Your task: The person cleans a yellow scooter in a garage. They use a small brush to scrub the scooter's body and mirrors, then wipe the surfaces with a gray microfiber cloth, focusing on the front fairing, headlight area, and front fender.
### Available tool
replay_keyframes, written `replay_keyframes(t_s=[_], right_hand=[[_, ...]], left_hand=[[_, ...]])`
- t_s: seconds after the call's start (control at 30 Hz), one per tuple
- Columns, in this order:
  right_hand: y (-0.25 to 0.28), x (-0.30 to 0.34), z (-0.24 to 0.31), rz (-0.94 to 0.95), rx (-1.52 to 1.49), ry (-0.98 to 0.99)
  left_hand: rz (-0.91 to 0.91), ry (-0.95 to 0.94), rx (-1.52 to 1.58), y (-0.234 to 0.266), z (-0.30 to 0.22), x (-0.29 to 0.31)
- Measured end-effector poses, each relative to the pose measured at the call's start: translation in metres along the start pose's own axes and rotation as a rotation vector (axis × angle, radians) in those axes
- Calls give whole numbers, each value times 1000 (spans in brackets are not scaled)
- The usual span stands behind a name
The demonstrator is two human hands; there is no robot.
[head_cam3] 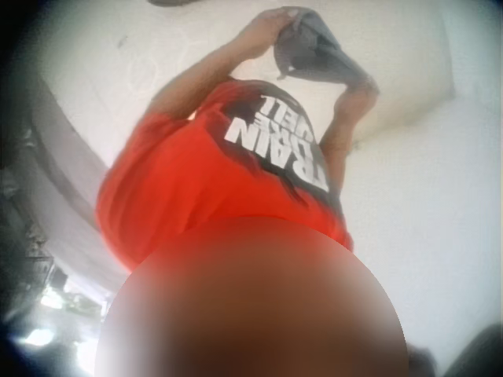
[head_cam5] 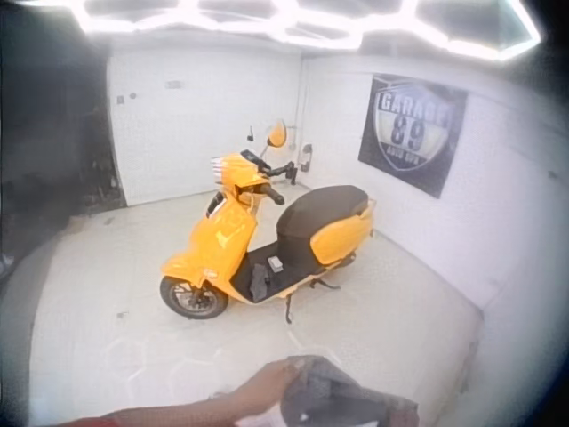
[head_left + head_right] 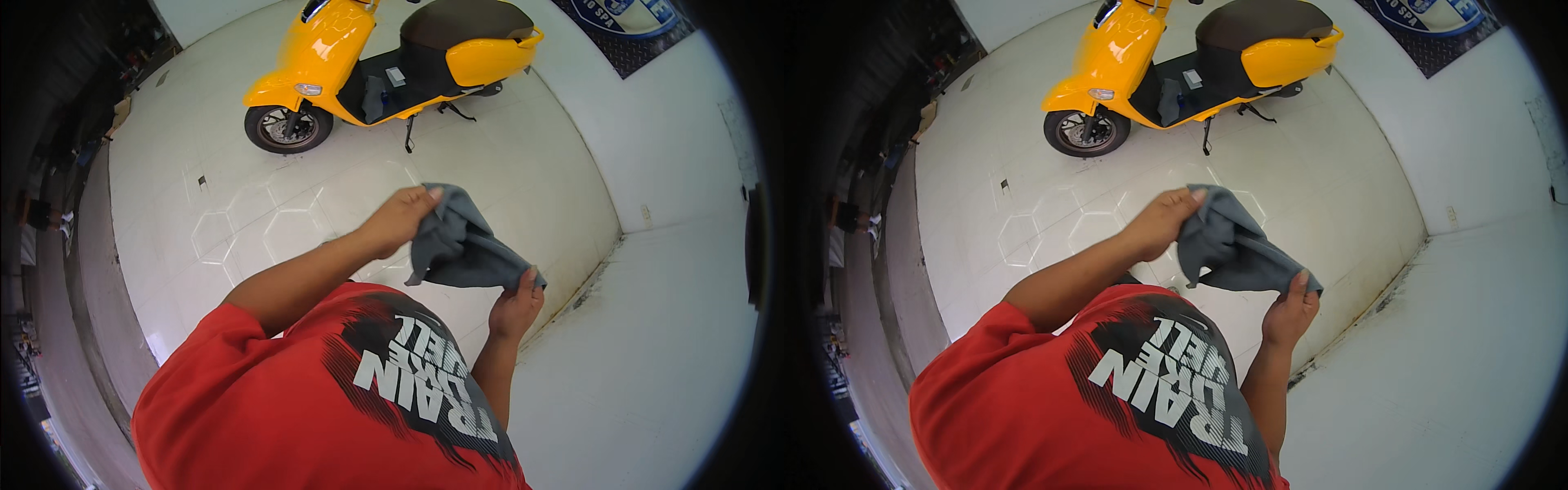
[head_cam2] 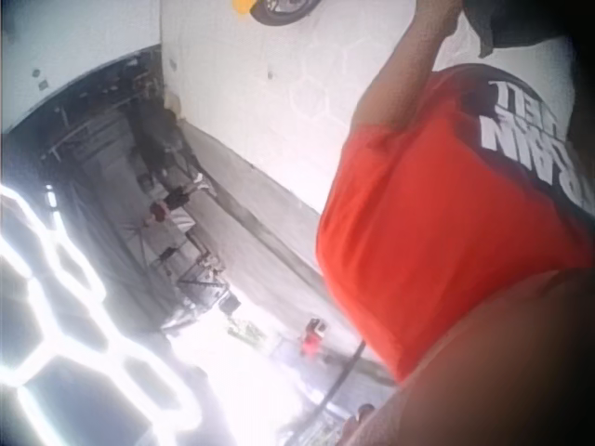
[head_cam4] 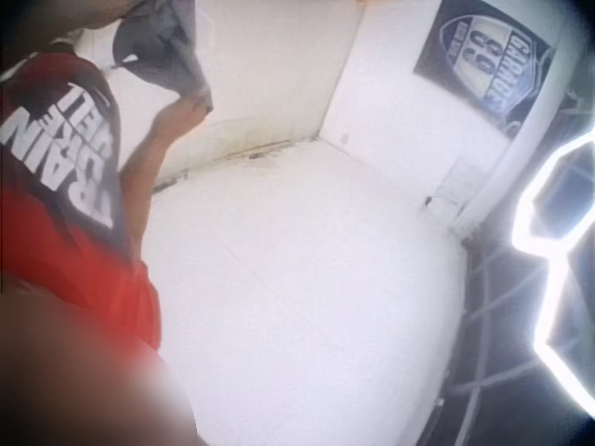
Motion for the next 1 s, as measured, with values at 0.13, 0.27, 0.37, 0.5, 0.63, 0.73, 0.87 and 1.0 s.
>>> replay_keyframes(t_s=[0.13,0.27,0.37,0.5,0.63,0.73,0.87,1.0], right_hand=[[6,-44,86,59,-247,-16],[-22,-37,103,445,-465,99],[-21,-13,69,114,61,-164],[26,-13,60,-98,-210,-302],[54,-29,85,262,233,-116],[42,-32,103,60,112,3],[27,-36,139,-31,-3,117],[36,-43,178,32,28,302]], left_hand=[[28,-1,250,31,-84,-10],[176,-169,-315,47,-88,18],[43,21,-378,67,-59,25],[12,32,-52,98,-64,32],[-18,-135,-335,86,-96,29],[-186,-236,-636,61,-122,21],[-102,-346,-377,36,-152,7],[60,-522,-788,15,-191,11]])
Point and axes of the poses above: each hand's wrist, its own x-axis away from the middle knuckle, its own y-axis out of the back of the hand, z = x × y, the point moved 1 cm from there along -x, towards the middle knuckle, and after that the axes turned 6 degrees about -x, right-handed, at the moved point
